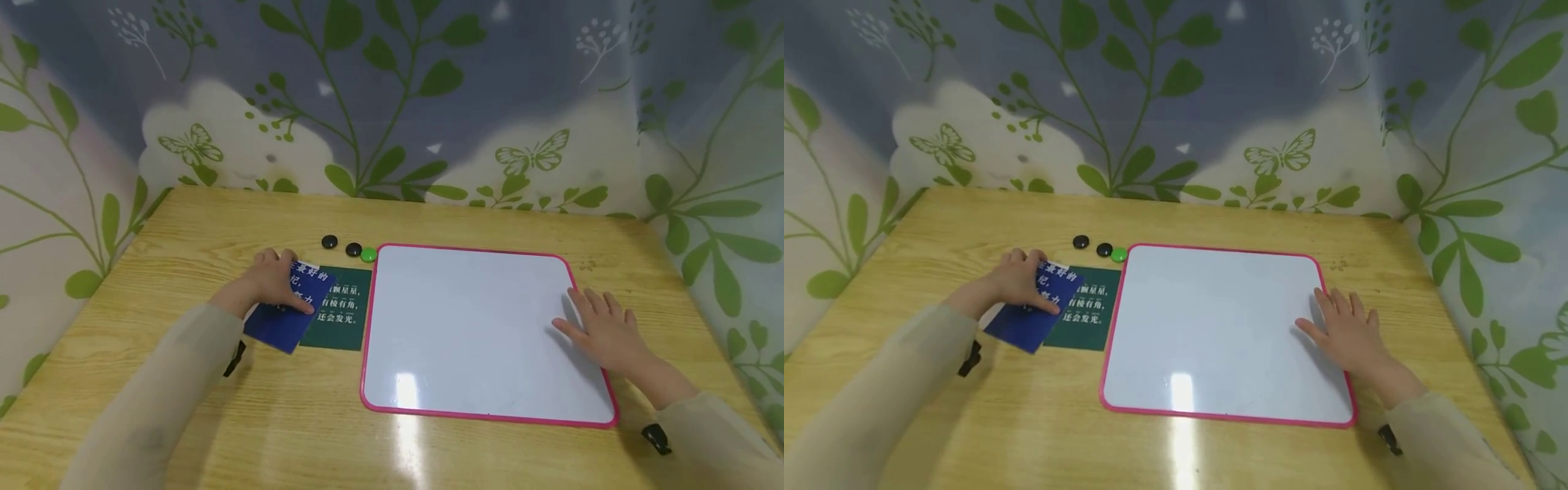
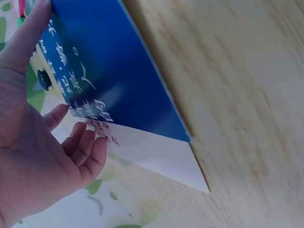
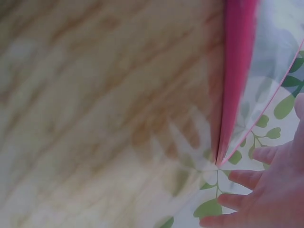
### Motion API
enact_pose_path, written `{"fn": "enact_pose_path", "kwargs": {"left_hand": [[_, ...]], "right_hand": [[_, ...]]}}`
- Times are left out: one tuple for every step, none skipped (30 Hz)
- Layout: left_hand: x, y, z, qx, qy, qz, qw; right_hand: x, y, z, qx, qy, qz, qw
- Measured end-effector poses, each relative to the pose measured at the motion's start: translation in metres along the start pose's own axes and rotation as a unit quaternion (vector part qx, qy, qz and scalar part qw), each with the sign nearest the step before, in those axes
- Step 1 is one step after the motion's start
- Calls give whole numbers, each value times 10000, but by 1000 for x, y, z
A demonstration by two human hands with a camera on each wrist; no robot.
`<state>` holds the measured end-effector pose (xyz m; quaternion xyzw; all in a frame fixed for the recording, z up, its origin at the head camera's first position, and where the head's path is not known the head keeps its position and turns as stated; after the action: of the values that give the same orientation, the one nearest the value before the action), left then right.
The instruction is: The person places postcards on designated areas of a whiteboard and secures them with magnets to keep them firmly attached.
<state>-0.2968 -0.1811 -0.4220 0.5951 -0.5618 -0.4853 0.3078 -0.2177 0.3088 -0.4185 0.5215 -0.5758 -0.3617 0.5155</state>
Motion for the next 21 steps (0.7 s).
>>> {"fn": "enact_pose_path", "kwargs": {"left_hand": [[-1,0,0,35,16,-44,10000],[-1,-1,1,64,29,-80,9999],[-1,-1,1,91,46,-119,9999],[-1,-1,1,101,53,-145,9998],[-1,-2,2,114,66,-168,9998],[-1,-2,2,124,80,-204,9997],[0,-3,2,125,88,-238,9996],[1,-3,2,123,99,-298,9994],[1,-3,2,118,107,-405,9991],[2,-3,3,114,101,-521,9985],[3,-3,2,112,89,-683,9976],[4,-3,2,93,73,-856,9963],[5,-2,2,57,38,-1029,9947],[6,-1,2,9,-16,-1168,9932],[7,1,1,-50,-103,-1330,9911],[8,3,1,-125,-184,-1455,9891],[10,5,0,-198,-231,-1618,9863],[13,7,0,-291,-266,-1729,9842],[15,9,-1,-382,-302,-1841,9817],[18,11,-1,-444,-321,-1993,9784],[21,13,-2,-486,-305,-2177,9743]], "right_hand": [[0,0,0,4,12,3,10000],[1,0,0,-2,29,7,10000],[1,0,0,-4,43,2,10000],[2,0,0,1,46,-1,10000],[2,0,0,-3,57,-2,10000],[2,-1,0,-6,69,-1,10000],[3,0,0,-5,69,-14,10000],[3,-1,0,-6,76,-18,10000],[3,-1,0,10,67,-22,10000],[3,-1,0,17,62,-5,10000],[3,-2,-1,28,60,5,10000],[2,-2,-1,35,56,16,10000],[2,-2,-1,47,48,19,10000],[1,-3,-2,47,41,29,10000],[0,-3,-2,44,36,44,10000],[-1,-3,-3,37,35,53,10000],[-1,-3,-3,43,31,40,10000],[-2,-3,-3,48,21,35,10000],[-2,-3,-3,45,20,41,10000],[-3,-3,-3,41,13,47,10000],[-3,-3,-3,46,2,48,10000]]}}
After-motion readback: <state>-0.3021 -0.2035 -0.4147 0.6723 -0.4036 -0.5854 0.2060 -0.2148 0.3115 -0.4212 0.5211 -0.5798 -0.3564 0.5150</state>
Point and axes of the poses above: each hand's wrist, its own z-axis towards the middle knuckle, its own y-axis out of the back of the hand, x = y × z, the point moved 9 cm from there along z, towards the middle knuckle
